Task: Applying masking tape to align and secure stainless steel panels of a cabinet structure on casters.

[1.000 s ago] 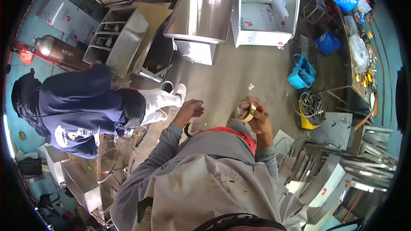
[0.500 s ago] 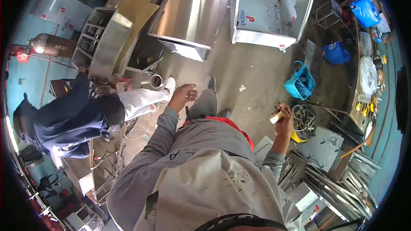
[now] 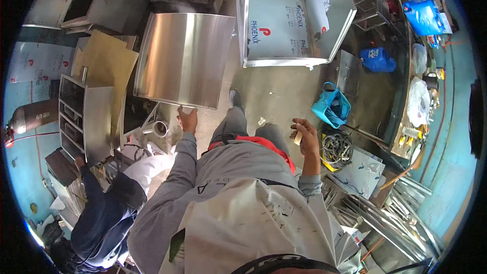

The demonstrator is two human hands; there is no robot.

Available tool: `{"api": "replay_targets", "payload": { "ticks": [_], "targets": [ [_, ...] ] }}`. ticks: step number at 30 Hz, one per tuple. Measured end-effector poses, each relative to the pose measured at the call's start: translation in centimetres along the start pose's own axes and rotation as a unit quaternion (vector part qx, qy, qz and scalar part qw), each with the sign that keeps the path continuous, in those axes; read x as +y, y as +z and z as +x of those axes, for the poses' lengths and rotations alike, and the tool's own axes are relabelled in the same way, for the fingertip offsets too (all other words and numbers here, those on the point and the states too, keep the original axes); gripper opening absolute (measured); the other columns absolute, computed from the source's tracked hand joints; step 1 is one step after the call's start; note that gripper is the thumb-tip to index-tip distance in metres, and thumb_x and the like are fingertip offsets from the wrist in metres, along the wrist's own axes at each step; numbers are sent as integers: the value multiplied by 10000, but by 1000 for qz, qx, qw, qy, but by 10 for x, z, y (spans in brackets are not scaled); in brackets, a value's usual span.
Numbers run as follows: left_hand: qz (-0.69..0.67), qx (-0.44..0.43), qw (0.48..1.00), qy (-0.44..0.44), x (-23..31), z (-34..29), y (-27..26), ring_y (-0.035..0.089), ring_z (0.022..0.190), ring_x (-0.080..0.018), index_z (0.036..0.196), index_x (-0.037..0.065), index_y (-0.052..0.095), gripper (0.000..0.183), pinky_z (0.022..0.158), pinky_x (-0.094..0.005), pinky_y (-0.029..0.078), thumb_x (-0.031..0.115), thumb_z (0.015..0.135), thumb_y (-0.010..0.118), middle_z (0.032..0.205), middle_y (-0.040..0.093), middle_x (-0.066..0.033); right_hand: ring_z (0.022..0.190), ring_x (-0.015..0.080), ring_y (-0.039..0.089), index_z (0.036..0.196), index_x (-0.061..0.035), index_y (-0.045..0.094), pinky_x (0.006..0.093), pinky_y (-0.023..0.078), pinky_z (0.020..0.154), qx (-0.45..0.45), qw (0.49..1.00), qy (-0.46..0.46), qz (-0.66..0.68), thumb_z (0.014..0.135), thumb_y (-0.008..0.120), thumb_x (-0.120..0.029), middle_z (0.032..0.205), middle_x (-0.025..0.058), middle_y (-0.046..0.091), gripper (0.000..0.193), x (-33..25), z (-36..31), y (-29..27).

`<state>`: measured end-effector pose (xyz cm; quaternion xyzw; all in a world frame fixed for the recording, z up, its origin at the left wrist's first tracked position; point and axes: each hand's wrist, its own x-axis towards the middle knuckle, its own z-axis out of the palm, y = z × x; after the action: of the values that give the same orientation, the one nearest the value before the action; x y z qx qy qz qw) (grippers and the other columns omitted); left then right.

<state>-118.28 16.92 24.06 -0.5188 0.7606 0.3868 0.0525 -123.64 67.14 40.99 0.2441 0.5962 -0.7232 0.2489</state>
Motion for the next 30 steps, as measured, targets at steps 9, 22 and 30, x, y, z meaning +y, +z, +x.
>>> {"api": "replay_targets", "payload": {
  "ticks": [9,22,30],
  "targets": [
    [-5,25,994,-110,-50,94,19,560,1443,-432,1589,-26,509,953,1207,-469,447,445,834,850,1573,558,-314,760,154,701,1256,12,744,302,583,701,-28,995,21,-98,1005,757,-204,1005,115,749,332,-138,199,43],
    [58,99,992,45,148,10,103,709,1130,-405,1412,37,669,635,977,-503,580,286,853,838,1292,716,-227,675,146,662,1184,-83,785,303,554,598,228,698,-227,-640,995,722,-157,895,17,733,213,-278,565,-141],
    [-25,19,943,331,491,56,214,615,1293,-451,1513,81,587,661,1102,-542,505,241,898,770,1373,647,-245,1188,428,749,1548,-79,611,527,578,990,505,673,-237,-486,871,844,-601,1300,302,754,887,-406,694,-309]
  ]
}}
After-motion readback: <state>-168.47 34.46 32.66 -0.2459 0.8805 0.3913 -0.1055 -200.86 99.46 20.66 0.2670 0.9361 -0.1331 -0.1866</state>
